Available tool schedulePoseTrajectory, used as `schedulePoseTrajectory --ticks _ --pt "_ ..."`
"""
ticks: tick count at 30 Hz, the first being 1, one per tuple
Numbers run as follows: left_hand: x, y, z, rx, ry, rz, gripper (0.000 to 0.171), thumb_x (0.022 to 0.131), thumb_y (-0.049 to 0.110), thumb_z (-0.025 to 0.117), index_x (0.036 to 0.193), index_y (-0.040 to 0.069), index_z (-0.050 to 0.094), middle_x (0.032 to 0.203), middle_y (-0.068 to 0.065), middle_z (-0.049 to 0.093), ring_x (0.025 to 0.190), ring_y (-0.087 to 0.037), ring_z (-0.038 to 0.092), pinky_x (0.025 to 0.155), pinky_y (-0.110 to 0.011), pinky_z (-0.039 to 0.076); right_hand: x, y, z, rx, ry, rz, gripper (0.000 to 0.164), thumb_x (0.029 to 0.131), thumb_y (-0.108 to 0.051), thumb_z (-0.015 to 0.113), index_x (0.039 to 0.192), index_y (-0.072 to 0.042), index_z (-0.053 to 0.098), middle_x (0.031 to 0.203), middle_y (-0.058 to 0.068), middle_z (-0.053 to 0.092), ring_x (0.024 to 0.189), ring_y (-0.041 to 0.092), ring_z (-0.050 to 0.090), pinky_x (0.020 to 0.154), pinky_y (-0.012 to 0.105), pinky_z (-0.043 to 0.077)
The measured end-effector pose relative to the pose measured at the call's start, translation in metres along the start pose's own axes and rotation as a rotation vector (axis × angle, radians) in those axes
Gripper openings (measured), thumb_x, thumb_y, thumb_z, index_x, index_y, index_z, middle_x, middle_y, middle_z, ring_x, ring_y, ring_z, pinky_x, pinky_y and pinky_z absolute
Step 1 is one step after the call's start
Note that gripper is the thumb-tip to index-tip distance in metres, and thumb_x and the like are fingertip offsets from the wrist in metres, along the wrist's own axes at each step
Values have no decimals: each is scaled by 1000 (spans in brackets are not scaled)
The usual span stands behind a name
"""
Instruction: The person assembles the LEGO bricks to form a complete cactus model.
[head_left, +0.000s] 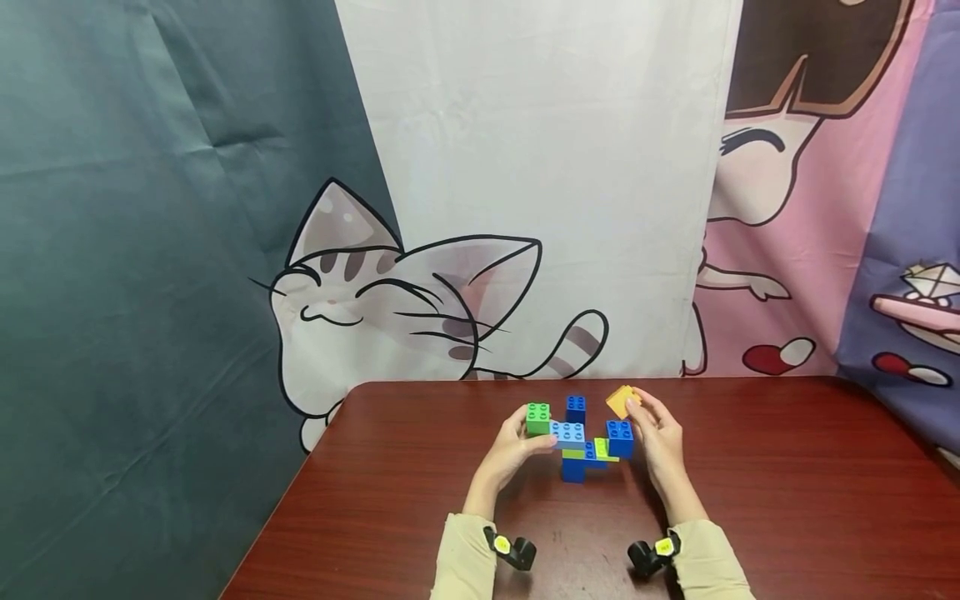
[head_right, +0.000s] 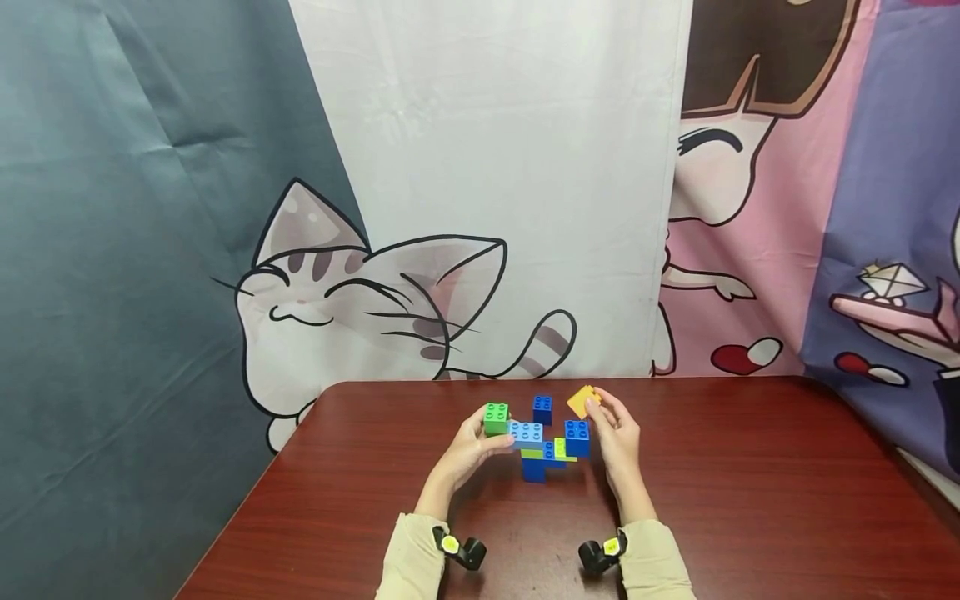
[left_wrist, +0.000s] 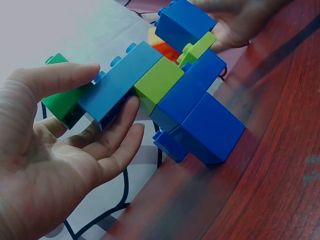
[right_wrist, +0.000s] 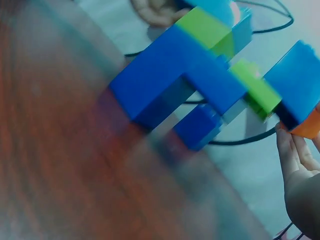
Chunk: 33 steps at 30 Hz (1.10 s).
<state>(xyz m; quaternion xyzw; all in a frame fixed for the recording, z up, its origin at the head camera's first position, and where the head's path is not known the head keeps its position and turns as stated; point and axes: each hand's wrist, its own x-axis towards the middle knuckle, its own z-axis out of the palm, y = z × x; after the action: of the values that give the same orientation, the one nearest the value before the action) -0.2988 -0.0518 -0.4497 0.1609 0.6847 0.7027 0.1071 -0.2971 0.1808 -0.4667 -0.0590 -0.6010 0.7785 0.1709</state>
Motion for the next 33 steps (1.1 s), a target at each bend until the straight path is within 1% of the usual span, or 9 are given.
schedulePoseTrajectory --ticks 4,8,12,15,17,21,24,28,33 --pt "0 0 1 4 4 -2 49 87 5 68 131 2 48 109 -13 64 93 -13 62 89 -35 57 -1 -14 1 108 -24 -28 21 96 -13 61 116 -13 61 91 -18 69 84 -3 65 78 13 54" --pt "-1 1 1 9 5 -7 50 87 5 68 131 2 47 110 -13 63 94 -13 62 90 -36 57 -2 -27 -1 212 -66 -63 18 96 -7 58 111 -17 62 95 -13 69 87 0 65 79 14 55" --pt "-2 2 1 14 5 -7 49 87 5 68 132 1 47 111 -14 63 94 -14 61 90 -35 57 -4 -36 -5 212 -157 -117 21 97 -2 54 110 -18 60 97 -11 68 89 0 65 79 14 55" --pt "-2 3 1 17 5 -6 49 87 5 68 131 2 47 112 -15 63 94 -14 61 89 -35 57 -6 -43 -4 108 -258 -159 22 97 -3 54 115 -16 58 98 -14 69 90 -1 66 80 14 55" --pt "-2 3 1 19 3 -4 48 87 6 68 131 3 47 112 -15 63 94 -14 61 90 -35 57 -8 -47 -3 -15 -316 -194 23 98 -7 55 121 -10 55 100 -19 68 90 -4 66 81 13 54" --pt "-2 4 0 22 0 -4 49 88 7 68 132 3 47 113 -16 63 95 -14 61 90 -35 57 -14 -55 4 -246 -369 -277 33 99 -9 54 128 5 49 101 -24 66 88 -6 65 78 11 53" --pt "-2 3 0 26 0 -7 49 88 7 68 132 3 47 113 -15 63 95 -13 61 91 -35 56 -18 -58 11 -355 -407 -337 35 98 -8 56 129 6 50 109 -7 69 89 -6 63 78 12 53" --pt "-2 2 0 29 7 -11 50 88 7 68 133 4 47 113 -13 63 95 -13 61 91 -36 56 -24 -58 22 -472 -466 -390 36 96 -11 61 129 -1 53 117 19 67 96 1 64 83 12 51" --pt "-1 2 1 22 1 -13 51 88 8 68 134 4 47 115 -13 63 95 -13 62 91 -36 56 -30 -55 30 -541 -483 -398 35 94 -13 64 127 -5 56 114 17 68 102 22 68 86 20 55"
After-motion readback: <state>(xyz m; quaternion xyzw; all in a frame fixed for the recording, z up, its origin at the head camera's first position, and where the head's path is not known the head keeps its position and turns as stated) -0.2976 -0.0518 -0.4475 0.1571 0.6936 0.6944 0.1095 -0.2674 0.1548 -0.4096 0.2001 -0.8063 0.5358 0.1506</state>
